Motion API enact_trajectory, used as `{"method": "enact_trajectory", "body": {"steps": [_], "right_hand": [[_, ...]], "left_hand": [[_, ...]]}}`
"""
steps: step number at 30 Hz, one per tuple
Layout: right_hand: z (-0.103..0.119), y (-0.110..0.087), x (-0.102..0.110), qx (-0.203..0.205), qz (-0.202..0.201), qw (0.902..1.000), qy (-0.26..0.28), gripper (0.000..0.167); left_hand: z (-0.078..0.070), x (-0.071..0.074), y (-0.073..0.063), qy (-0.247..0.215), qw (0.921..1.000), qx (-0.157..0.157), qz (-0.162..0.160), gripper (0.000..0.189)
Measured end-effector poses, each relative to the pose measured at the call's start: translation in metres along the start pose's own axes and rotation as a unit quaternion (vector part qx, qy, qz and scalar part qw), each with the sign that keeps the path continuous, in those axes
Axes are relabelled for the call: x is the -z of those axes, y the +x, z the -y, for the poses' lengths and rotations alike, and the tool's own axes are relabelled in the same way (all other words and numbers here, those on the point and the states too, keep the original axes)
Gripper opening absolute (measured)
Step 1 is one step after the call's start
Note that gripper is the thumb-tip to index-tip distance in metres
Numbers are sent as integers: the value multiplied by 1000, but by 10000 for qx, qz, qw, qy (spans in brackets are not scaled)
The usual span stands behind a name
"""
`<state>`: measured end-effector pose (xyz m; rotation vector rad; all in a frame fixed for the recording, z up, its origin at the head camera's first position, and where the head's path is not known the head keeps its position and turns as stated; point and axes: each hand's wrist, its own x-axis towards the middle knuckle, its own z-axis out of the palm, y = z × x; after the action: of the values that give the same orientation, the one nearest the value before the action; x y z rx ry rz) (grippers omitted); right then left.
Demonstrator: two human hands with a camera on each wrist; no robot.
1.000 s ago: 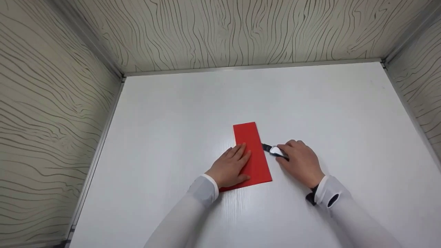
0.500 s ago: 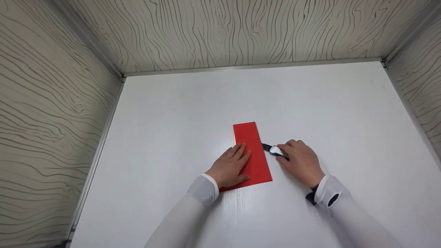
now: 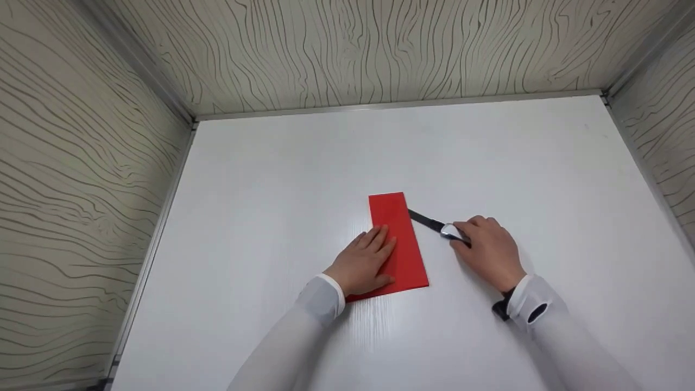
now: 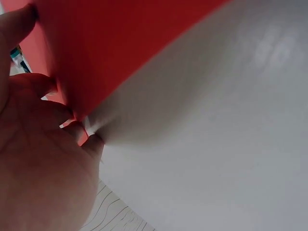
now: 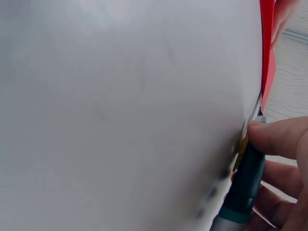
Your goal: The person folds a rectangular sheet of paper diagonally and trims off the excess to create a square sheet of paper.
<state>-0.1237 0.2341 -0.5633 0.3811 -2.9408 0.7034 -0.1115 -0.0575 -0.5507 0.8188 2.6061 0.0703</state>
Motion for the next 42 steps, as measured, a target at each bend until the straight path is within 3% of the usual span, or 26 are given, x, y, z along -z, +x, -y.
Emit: {"method": "enact_trajectory", "body": {"steps": [5,12,15,25,32,42], "right_hand": [[-3,-1,2,16,51,10000,-17,32],[-1,-4,1,-6,88,10000,33,34],[0,-5,0,-17,149,9999,56,35],[6,-5,-1,130,181,9997,35,35],[11,2,-3,114,367,9993,22,35],[16,15,-6,270,268,9992,-96,33]], "left_hand": [[0,0,2,-93,9999,61,23,89],[-3,-6,7,344,9976,197,-562,75],[-4,-7,8,428,9966,232,-666,73],[-10,-2,7,630,9966,61,-520,69],[-14,-3,8,499,9977,35,-463,74],[-15,-2,7,429,9983,46,-389,77]]}}
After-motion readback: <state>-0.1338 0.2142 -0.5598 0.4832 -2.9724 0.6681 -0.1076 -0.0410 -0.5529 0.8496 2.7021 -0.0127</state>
